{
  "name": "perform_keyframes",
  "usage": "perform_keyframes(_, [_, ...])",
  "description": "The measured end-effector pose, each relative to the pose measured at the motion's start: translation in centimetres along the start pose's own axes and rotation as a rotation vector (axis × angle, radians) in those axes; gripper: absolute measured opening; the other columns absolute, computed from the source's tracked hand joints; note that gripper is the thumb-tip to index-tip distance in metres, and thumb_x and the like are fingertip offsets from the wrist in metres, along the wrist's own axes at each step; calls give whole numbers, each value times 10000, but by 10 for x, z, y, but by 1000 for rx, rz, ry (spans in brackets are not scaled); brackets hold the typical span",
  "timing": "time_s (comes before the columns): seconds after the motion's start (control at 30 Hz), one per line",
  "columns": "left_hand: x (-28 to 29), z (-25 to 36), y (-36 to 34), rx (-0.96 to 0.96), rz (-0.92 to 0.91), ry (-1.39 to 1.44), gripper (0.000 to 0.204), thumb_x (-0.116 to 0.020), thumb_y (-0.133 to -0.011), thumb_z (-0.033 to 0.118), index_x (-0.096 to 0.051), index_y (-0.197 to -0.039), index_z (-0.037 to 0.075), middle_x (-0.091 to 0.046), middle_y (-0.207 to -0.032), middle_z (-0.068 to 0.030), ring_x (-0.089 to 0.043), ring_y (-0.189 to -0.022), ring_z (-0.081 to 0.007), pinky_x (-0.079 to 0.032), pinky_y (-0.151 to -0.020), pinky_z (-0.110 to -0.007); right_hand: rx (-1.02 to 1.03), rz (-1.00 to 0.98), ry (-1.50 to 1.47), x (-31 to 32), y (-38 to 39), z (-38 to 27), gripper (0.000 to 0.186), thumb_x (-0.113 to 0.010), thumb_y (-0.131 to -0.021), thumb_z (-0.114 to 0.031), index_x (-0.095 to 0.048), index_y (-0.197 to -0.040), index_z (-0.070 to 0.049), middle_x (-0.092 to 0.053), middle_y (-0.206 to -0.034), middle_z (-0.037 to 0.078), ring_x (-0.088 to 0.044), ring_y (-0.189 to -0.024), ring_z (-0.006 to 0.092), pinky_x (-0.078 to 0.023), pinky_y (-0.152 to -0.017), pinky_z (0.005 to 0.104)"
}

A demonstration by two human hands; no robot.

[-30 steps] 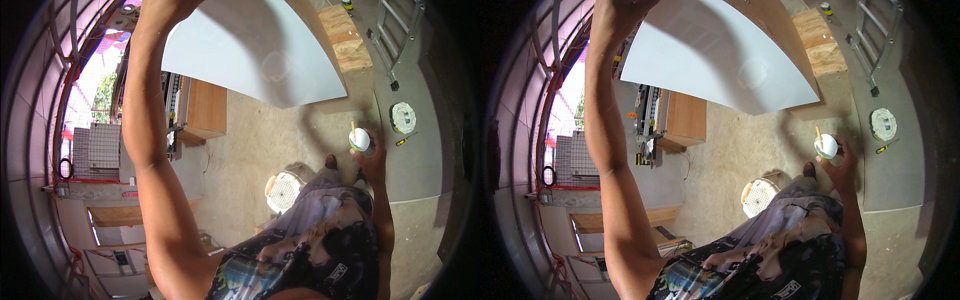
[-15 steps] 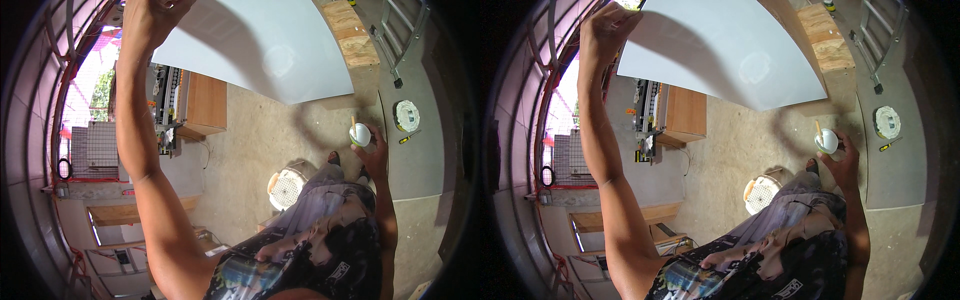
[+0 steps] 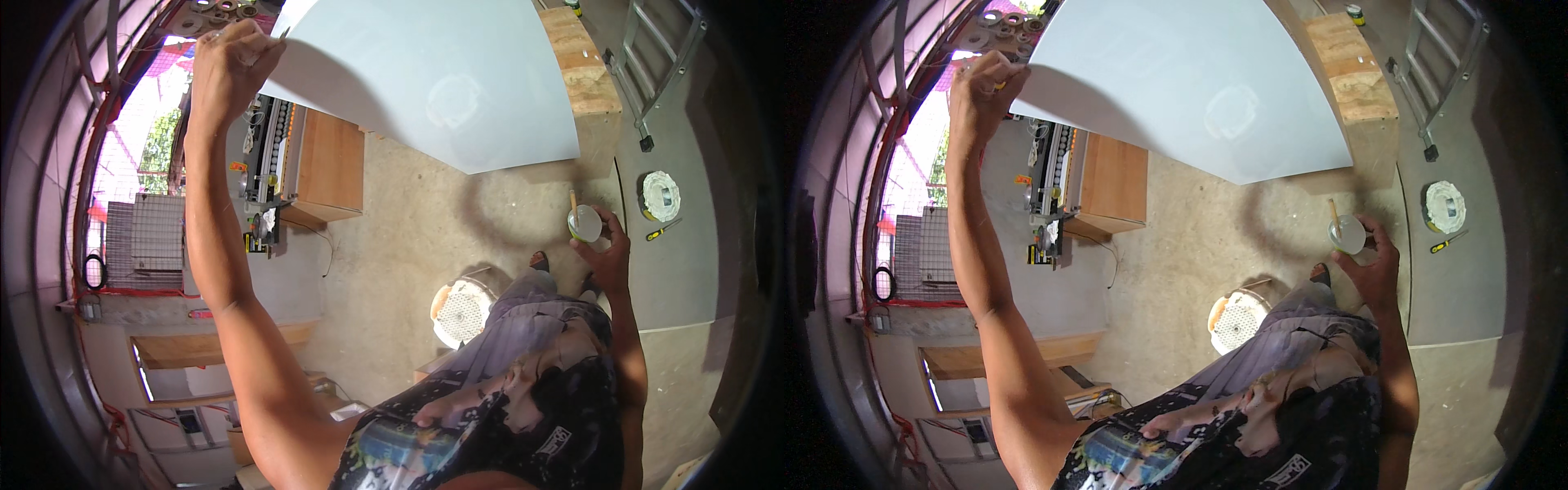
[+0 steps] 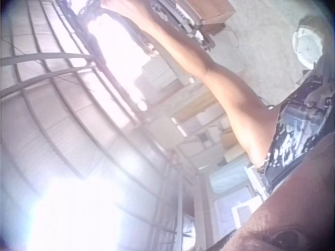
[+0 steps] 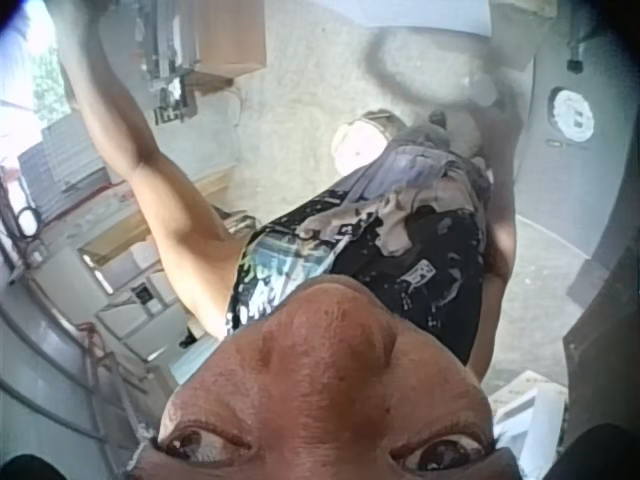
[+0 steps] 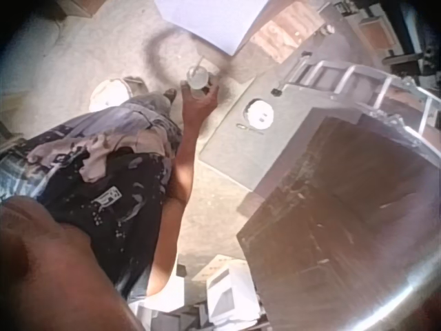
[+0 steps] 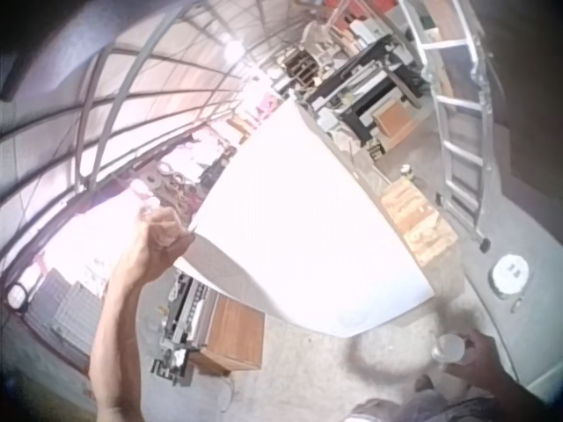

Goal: The person sands the edges of a white cabinet with sandpaper, wipes the surface with a cloth, and applies a white substance to the edges using a small brush. The person then wipes the edges again with a cloth.

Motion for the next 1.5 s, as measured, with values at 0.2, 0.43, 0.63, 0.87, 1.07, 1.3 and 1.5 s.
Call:
perform_keyframes(0.2, [-17,-7,107,283,-160,-166,182,-705,-788,172,-656,-657,55,-659,-728,-153,-616,-716,-350,-406,-766,-487,13,-40,76,-1,2,3,643,-873,-669,-110,-614,-1254,-47,-696,-1071,118,-668,-982,213,-529,-855,357])
perform_keyframes(0.43, [-279,250,478,1158,-679,850,93,-699,-817,35,-737,-889,-11,-722,-891,-224,-716,-803,-306,-561,-719,-400,68,-283,50,-24,5,-17,620,-878,-677,-109,-611,-1234,-59,-701,-1084,71,-666,-982,182,-527,-892,348])
perform_keyframes(0.63, [-236,670,782,1565,-1528,1113,362,-849,-694,296,-751,-913,24,-737,-901,-173,-712,-884,-269,-546,-807,-430,151,-480,150,-57,18,-13,632,-905,-697,-94,-598,-1247,-48,-693,-1141,103,-669,-1038,196,-536,-912,351])
perform_keyframes(0.87, [-182,813,806,2153,-763,1257,256,-835,-700,298,-781,-742,51,-742,-717,-78,-712,-655,-168,-570,-659,-334,110,-662,46,-106,68,-4,608,-828,-762,52,-525,-1289,24,-615,-1232,113,-585,-1144,191,-437,-1025,335])
perform_keyframes(1.07, [-160,837,773,2610,-582,1156,288,-848,-720,243,-744,-801,-12,-724,-724,-59,-693,-669,-151,-563,-652,-319,190,-825,103,-166,121,-3,567,-804,-805,26,-519,-1296,24,-603,-1240,117,-590,-1124,183,-459,-1004,331])
perform_keyframes(1.3, [-140,962,812,3222,-759,736,207,-794,-766,287,-808,-862,104,-767,-831,-85,-736,-813,-202,-573,-758,-359,159,-869,211,-213,211,4,574,-815,-820,-27,-505,-1301,18,-598,-1216,115,-608,-1071,182,-491,-950,323])
perform_keyframes(1.5, [-83,1043,857,3482,-736,344,305,-780,-779,347,-800,-1014,154,-753,-1034,-155,-727,-966,-334,-569,-863,-419,108,-971,282,-237,262,58,567,-793,-840,-21,-490,-1319,12,-591,-1246,118,-596,-1103,188,-489,-975,338])
Point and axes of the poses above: each hand's wrist, its own y-axis away from the middle knuckle, its own x-axis out of the back of the hand, z = x × y, the point moved 5 cm from there along -y, towards the middle knuckle
